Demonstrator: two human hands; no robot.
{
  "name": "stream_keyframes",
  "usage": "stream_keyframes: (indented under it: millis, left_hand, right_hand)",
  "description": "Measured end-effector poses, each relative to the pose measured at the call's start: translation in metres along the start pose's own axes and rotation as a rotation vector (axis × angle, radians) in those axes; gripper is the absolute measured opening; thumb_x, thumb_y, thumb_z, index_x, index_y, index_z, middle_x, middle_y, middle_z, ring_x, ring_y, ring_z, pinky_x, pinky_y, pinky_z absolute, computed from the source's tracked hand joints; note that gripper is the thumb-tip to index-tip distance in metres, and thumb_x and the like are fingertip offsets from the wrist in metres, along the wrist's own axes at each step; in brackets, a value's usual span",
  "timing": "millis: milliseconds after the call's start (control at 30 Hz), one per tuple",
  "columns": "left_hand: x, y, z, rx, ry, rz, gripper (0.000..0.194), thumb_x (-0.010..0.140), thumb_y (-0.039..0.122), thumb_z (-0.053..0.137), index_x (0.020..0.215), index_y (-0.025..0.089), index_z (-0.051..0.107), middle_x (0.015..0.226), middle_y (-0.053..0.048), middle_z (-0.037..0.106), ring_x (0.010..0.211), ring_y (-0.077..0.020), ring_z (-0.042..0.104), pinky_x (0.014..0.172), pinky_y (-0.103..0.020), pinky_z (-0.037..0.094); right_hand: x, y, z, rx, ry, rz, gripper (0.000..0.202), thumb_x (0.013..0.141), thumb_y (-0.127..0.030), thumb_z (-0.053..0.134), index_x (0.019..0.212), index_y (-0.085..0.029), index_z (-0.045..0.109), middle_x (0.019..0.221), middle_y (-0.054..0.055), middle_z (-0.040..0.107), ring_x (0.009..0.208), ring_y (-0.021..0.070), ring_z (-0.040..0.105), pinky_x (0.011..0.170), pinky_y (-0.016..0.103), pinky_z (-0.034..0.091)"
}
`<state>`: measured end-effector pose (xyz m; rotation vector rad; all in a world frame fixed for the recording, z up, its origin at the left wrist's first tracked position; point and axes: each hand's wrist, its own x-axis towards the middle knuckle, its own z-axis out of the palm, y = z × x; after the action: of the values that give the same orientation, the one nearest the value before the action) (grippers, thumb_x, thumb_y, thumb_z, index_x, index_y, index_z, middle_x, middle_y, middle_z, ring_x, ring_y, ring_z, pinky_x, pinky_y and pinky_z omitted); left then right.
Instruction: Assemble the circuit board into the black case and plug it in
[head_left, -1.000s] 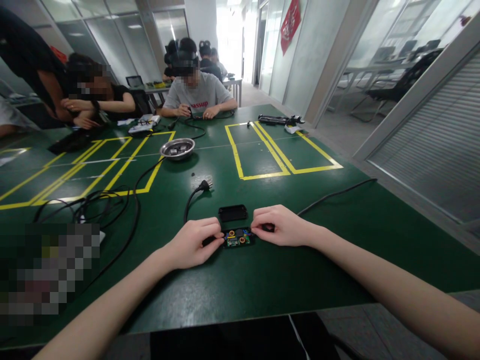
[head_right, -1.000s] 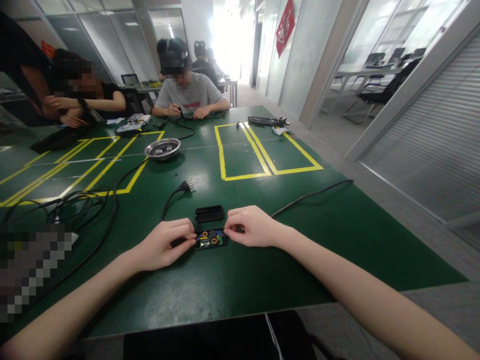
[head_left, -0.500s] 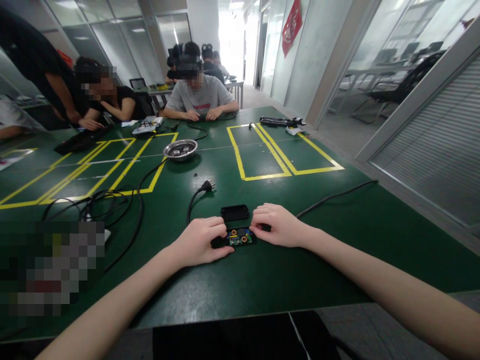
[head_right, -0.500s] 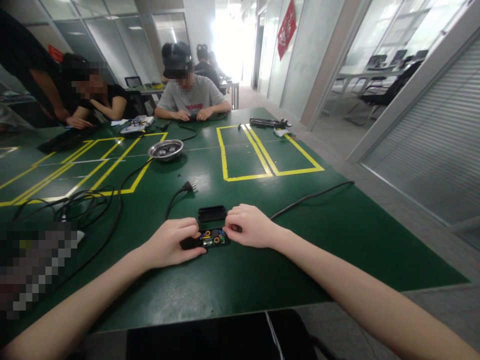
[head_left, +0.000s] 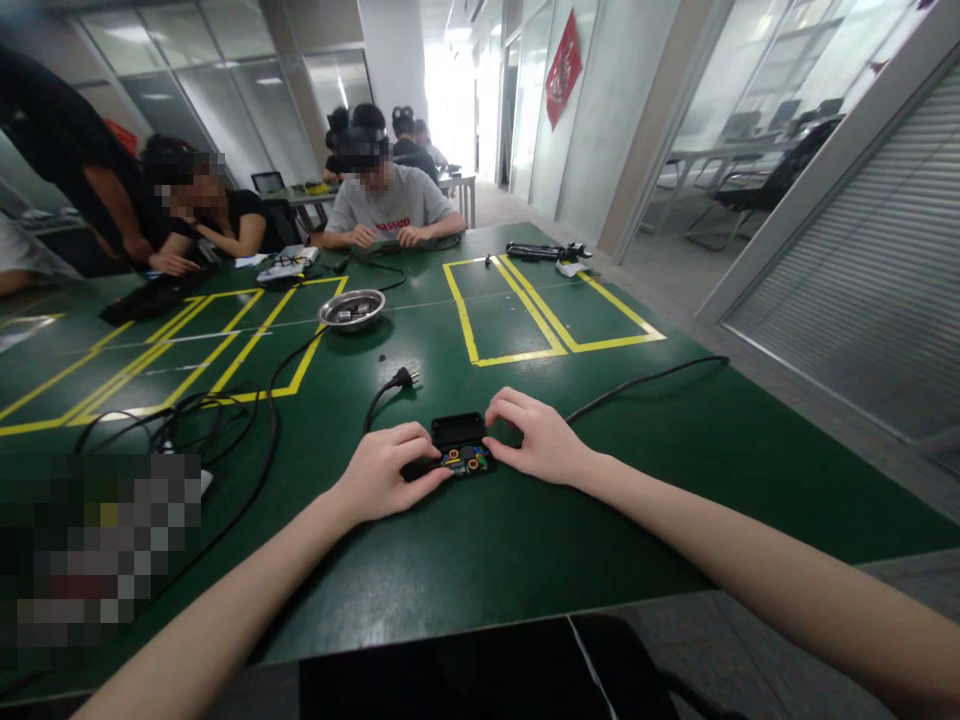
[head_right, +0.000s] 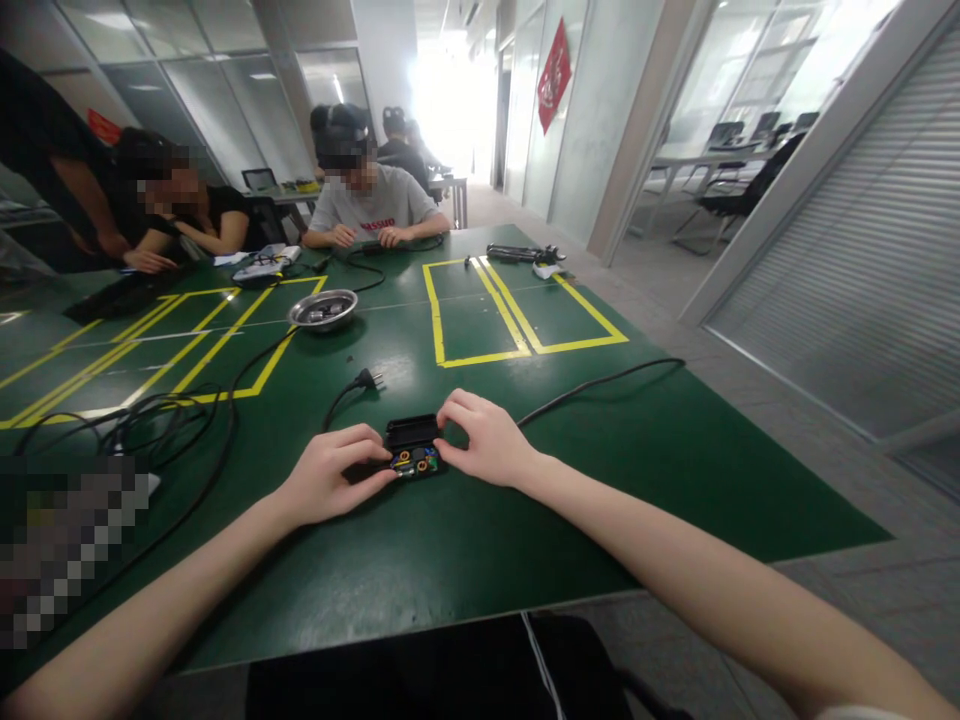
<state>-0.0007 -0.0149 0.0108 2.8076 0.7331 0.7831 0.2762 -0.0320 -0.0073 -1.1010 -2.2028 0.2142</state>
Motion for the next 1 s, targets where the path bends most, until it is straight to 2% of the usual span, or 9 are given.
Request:
stream_keyframes:
  millis: [67, 133, 200, 333, 433, 533, 733, 867, 1000]
  left_hand:
    - [-0.002, -0.005, -0.005, -0.011, 0.019, -0.033, 0.030, 0.094, 0.045, 0.069, 0.107, 0.018, 0.072, 0.101, -0.008, 0.073, 0.080, -0.0172, 0.071, 0.072, -0.027, 0.058]
    - [-0.003, -0.009, -0.008, -0.008, 0.007, -0.051, 0.050, 0.085, 0.053, 0.078, 0.120, 0.019, 0.069, 0.110, -0.010, 0.074, 0.088, -0.0210, 0.073, 0.079, -0.032, 0.061]
    - [-0.003, -0.011, -0.008, -0.009, -0.010, -0.022, 0.052, 0.080, 0.055, 0.082, 0.117, 0.020, 0.070, 0.114, -0.011, 0.073, 0.100, -0.0250, 0.074, 0.088, -0.037, 0.062]
    - [-0.003, -0.010, -0.003, -0.039, -0.045, -0.026, 0.036, 0.084, 0.047, 0.081, 0.106, 0.021, 0.070, 0.127, -0.013, 0.071, 0.114, -0.0272, 0.071, 0.099, -0.042, 0.060]
    - [-0.003, -0.012, 0.000, -0.043, -0.060, -0.095, 0.048, 0.081, 0.048, 0.084, 0.116, 0.021, 0.067, 0.145, -0.016, 0.062, 0.128, -0.0323, 0.066, 0.107, -0.048, 0.056]
    - [-0.003, -0.015, 0.002, -0.074, -0.059, -0.131, 0.064, 0.077, 0.050, 0.087, 0.127, 0.020, 0.061, 0.140, -0.017, 0.067, 0.125, -0.0335, 0.068, 0.106, -0.050, 0.057]
    - [-0.004, -0.017, 0.003, -0.197, -0.011, -0.096, 0.063, 0.080, 0.041, 0.086, 0.133, 0.021, 0.059, 0.138, -0.014, 0.068, 0.123, -0.0296, 0.069, 0.104, -0.045, 0.059]
    - [-0.004, -0.016, 0.006, -0.288, 0.013, -0.099, 0.065, 0.081, 0.033, 0.085, 0.139, 0.022, 0.056, 0.140, -0.014, 0.065, 0.119, -0.0266, 0.070, 0.093, -0.038, 0.064]
    - [-0.003, -0.013, 0.006, -0.345, 0.032, -0.097, 0.068, 0.081, 0.028, 0.085, 0.142, 0.023, 0.055, 0.142, -0.014, 0.062, 0.115, -0.0250, 0.069, 0.091, -0.036, 0.065]
  right_hand:
    - [0.000, 0.002, 0.002, 0.027, 0.035, -0.012, 0.029, 0.090, -0.022, 0.066, 0.119, -0.020, 0.068, 0.124, 0.012, 0.069, 0.111, 0.0262, 0.065, 0.094, 0.042, 0.054]
    - [0.000, 0.005, 0.004, 0.026, -0.008, -0.032, 0.033, 0.094, -0.023, 0.064, 0.126, -0.022, 0.069, 0.131, 0.012, 0.069, 0.117, 0.0280, 0.063, 0.100, 0.049, 0.053]
    - [0.000, 0.007, 0.005, 0.031, -0.068, -0.042, 0.025, 0.097, -0.023, 0.061, 0.118, -0.023, 0.074, 0.125, 0.011, 0.073, 0.113, 0.0277, 0.065, 0.099, 0.050, 0.054]
    - [0.001, 0.009, 0.005, 0.072, -0.080, -0.049, 0.016, 0.097, -0.022, 0.063, 0.104, -0.022, 0.078, 0.117, 0.010, 0.075, 0.107, 0.0255, 0.067, 0.097, 0.048, 0.055]
    - [0.001, 0.010, 0.006, 0.115, -0.058, -0.023, 0.012, 0.096, -0.022, 0.065, 0.099, -0.022, 0.077, 0.115, 0.009, 0.075, 0.107, 0.0251, 0.069, 0.098, 0.047, 0.056]
    - [0.001, 0.010, 0.006, 0.190, -0.055, -0.007, 0.012, 0.096, -0.020, 0.064, 0.098, -0.021, 0.076, 0.118, 0.010, 0.072, 0.109, 0.0241, 0.069, 0.100, 0.045, 0.056]
    - [0.001, 0.005, 0.004, 0.367, -0.038, 0.031, 0.008, 0.093, -0.017, 0.064, 0.092, -0.021, 0.072, 0.119, 0.008, 0.067, 0.102, 0.0214, 0.070, 0.094, 0.042, 0.060]
    - [0.002, 0.002, 0.006, 0.526, -0.018, 0.107, 0.005, 0.089, -0.016, 0.065, 0.089, -0.021, 0.066, 0.117, 0.006, 0.063, 0.089, 0.0163, 0.068, 0.085, 0.037, 0.063]
    - [0.003, 0.002, 0.009, 0.633, -0.002, 0.187, 0.018, 0.084, -0.015, 0.069, 0.099, -0.022, 0.061, 0.111, 0.004, 0.063, 0.089, 0.0156, 0.068, 0.082, 0.035, 0.064]
